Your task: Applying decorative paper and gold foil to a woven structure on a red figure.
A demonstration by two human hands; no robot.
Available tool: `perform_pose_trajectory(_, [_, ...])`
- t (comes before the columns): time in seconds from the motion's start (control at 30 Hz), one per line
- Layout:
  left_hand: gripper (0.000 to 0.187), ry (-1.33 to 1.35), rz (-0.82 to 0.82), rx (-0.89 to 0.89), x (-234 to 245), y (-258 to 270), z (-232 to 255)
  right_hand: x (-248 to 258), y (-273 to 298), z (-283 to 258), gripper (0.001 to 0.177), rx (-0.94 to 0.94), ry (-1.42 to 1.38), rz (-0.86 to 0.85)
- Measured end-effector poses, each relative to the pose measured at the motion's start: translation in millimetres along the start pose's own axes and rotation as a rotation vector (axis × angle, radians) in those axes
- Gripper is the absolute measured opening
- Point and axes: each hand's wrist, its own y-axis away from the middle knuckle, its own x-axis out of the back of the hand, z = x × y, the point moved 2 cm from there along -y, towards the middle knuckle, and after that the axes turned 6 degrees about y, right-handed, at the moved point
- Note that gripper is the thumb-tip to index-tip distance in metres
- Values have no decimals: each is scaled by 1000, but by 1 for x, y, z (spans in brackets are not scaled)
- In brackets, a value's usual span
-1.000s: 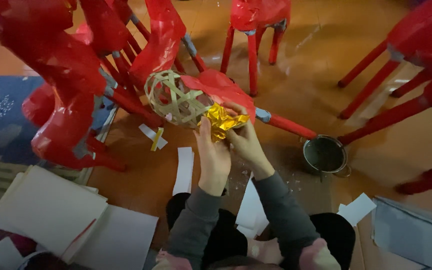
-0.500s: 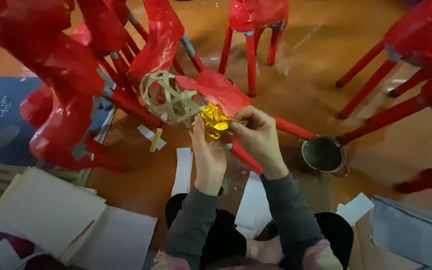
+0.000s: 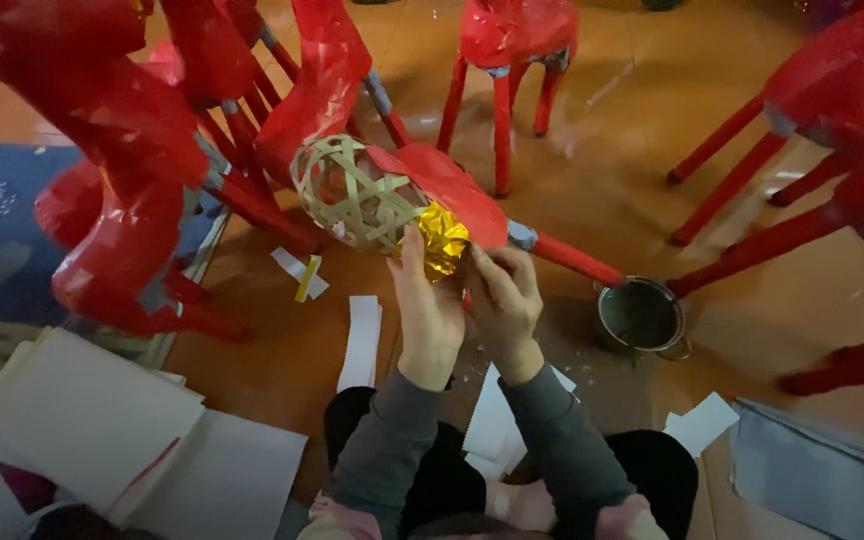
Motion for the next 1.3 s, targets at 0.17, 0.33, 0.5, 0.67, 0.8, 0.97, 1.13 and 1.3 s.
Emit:
perform_pose_trajectory(0.17, [110,-76,90,22,-23,18,10,7,0,-3,17,-210,-6,-190])
perform_pose_trajectory(0.33, [113,-122,51,3,-29,22,12,13,-12,-8,16,-616,-258,-267])
perform_pose_trajectory(0.5, [115,-132,78,9,-26,26,10,9,-12,-5,12,-796,-278,-324])
perform_pose_trajectory(0.67, [113,-115,66,12,-28,26,13,6,-14,-1,13,-818,-204,-453])
perform_pose_trajectory(0.8, [117,-141,34,22,-31,23,13,6,-39,-5,20,-600,-7,-586])
perform_pose_trajectory(0.97, [113,-118,12,40,-36,24,16,-5,-62,-2,51,-529,14,-775])
perform_pose_trajectory(1.13, [114,-166,-27,15,-57,40,28,-13,-59,3,70,-330,2,-672])
perform_pose_trajectory(1.3, [110,-162,-39,19,-38,21,24,-14,-58,-3,77,-388,91,-735])
